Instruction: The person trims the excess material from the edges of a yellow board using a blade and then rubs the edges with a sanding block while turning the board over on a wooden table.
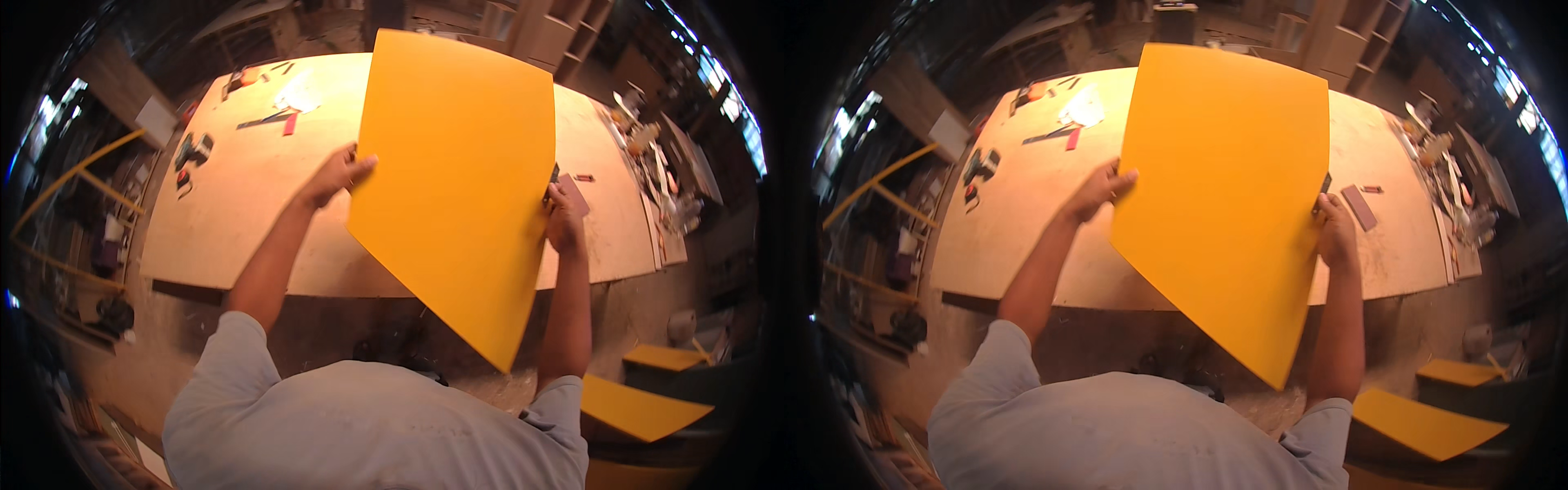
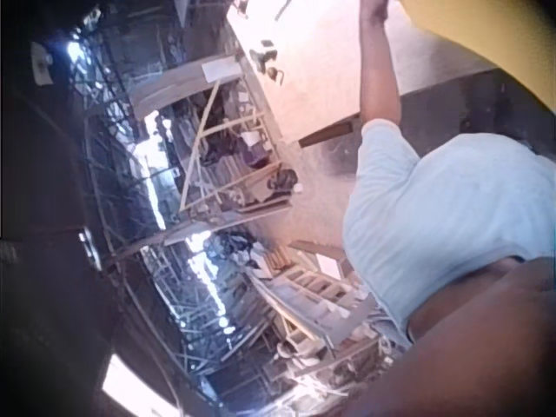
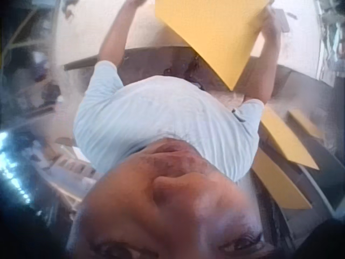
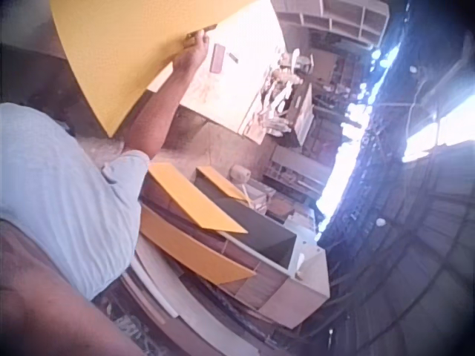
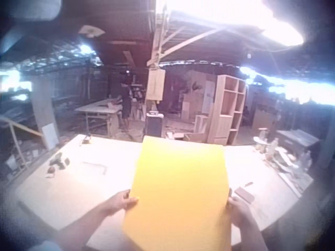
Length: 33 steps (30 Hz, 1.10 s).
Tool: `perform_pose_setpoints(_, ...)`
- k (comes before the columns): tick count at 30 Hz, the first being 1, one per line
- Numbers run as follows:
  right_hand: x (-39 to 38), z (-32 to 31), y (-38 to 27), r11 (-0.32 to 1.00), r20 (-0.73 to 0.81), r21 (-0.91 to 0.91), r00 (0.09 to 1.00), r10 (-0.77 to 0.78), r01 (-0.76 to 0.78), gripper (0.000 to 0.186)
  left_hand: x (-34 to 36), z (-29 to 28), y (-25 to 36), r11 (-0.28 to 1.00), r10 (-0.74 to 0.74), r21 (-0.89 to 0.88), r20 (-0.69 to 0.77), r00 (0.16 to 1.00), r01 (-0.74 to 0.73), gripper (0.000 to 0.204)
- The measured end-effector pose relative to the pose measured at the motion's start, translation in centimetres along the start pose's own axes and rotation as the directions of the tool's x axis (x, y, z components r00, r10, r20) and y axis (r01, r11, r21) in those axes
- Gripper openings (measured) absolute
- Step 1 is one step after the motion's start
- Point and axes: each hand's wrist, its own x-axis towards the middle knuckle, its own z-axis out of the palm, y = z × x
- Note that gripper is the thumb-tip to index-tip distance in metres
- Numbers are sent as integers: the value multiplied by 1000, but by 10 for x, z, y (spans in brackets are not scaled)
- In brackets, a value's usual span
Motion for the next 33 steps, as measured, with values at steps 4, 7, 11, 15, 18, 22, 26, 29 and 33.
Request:
perform_pose_setpoints(4, 27, 27, -1, 950, 161, -301, 977, 137, -83, 16, -108, 64, -85, 937, -167, -336, -185, 968, 98, 43)
perform_pose_setpoints(7, 52, 47, 18, 816, 231, -577, 950, 212, -41, 19, -167, 134, -157, 895, -146, -447, -281, 949, 5, 40)
perform_pose_setpoints(11, 81, 81, 72, 677, 298, -734, 872, 387, -49, 21, -225, 192, -161, 719, -448, -644, -144, 882, 260, 41)
perform_pose_setpoints(15, 119, 95, 159, 592, 402, -806, 754, 519, 21, 21, -244, 239, -198, 621, -541, -717, -100, 835, 316, 41)
perform_pose_setpoints(18, 145, 105, 212, 552, 446, -831, 677, 586, 70, 20, -236, 278, -238, 524, -610, -819, -168, 774, 235, 39)
perform_pose_setpoints(22, 168, 90, 269, 551, 440, -834, 638, 631, 30, 22, -213, 319, -257, 451, -685, -875, -213, 697, 175, 38)
perform_pose_setpoints(26, 182, 105, 309, 470, 463, -867, 616, 637, 166, 27, -193, 337, -261, 424, -691, -897, -230, 685, 126, 36)
perform_pose_setpoints(29, 184, 98, 311, 373, 486, -872, 652, 582, 317, 35, -181, 339, -257, 441, -708, -885, -239, 665, 152, 36)
perform_pose_setpoints(33, 170, 95, 289, 313, 561, -827, 652, 510, 467, 40, -181, 339, -250, 462, -748, -871, -281, 601, 168, 35)
